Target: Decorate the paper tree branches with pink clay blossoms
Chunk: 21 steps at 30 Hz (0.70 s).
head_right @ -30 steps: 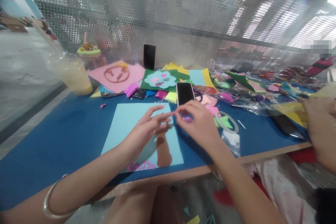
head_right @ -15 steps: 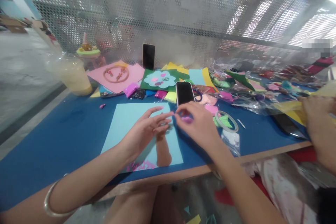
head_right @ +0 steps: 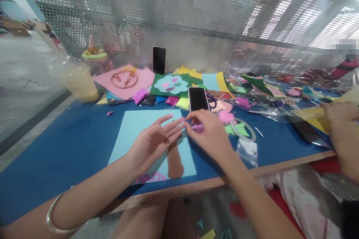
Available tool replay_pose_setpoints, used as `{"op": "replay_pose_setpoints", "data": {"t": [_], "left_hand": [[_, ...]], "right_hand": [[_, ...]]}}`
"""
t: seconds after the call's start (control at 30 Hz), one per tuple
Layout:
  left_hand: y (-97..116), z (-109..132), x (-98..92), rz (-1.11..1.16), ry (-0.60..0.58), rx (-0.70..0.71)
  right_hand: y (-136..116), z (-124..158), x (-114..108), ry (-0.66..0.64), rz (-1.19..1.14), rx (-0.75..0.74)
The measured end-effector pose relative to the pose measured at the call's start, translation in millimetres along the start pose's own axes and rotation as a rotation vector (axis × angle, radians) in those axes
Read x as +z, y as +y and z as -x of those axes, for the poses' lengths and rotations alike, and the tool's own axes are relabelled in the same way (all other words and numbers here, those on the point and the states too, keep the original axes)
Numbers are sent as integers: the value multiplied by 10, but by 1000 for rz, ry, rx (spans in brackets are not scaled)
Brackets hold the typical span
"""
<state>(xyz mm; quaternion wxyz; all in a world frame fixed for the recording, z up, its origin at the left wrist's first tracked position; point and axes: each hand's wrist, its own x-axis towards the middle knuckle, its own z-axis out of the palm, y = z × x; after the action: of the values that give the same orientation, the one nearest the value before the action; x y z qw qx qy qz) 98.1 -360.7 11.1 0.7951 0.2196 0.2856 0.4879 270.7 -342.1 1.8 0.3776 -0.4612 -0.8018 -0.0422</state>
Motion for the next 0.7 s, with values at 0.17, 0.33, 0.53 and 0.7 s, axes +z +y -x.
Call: {"op": "replay_pose_setpoints", "data": {"t": [0.17,0.33,0.53,0.7], "left_hand": [[4,4,2,-16,14,7],[3,0,-9,-42,-3,0],[-5,-4,-15,-25,-16,4],[-8,-2,-24,14,-37,10]], "right_hand": [[-24,5,-14,13,-10,50],[-27,4,-14,44,-13,94],[-19,-2,-3,28,-14,72],[-20,-1,-4,16,-39,81]]}}
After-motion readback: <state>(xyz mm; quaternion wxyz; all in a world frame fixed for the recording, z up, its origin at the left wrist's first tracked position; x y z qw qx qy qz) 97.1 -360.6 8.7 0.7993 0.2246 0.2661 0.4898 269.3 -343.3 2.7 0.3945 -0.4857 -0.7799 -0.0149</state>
